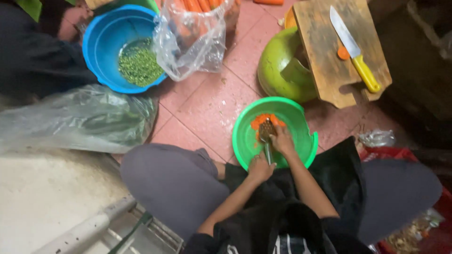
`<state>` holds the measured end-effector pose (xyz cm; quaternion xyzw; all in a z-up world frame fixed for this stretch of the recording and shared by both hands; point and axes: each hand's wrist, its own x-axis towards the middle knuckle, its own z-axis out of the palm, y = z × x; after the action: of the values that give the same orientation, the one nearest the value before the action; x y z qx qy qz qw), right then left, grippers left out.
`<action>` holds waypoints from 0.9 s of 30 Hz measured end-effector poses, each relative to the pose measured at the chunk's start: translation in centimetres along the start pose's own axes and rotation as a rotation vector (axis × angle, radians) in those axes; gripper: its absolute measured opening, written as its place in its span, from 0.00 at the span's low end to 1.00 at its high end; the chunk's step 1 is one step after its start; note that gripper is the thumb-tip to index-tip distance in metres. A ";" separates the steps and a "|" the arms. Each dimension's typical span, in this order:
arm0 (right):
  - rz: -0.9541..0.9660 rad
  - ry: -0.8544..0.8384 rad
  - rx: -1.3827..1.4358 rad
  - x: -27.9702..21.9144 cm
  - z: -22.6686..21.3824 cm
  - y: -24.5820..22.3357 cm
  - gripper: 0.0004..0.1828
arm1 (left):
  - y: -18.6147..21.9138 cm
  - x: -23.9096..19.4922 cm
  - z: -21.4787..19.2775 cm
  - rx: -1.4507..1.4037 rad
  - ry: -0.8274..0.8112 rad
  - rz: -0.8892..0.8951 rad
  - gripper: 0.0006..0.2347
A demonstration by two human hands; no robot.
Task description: Grating carrots into a bowl using a hand grater while sitting on the floor.
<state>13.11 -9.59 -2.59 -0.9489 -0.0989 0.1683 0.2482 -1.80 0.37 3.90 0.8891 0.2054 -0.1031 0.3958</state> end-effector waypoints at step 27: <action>0.225 -0.067 -0.056 1.5 -1.8 1.5 0.43 | -0.9 -5.8 2.2 0.232 -0.551 0.464 0.11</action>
<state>15.34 -11.25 -2.34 -0.9544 -0.0046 0.2240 0.1974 -7.43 -2.33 3.80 0.8898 -0.1284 -0.2684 0.3459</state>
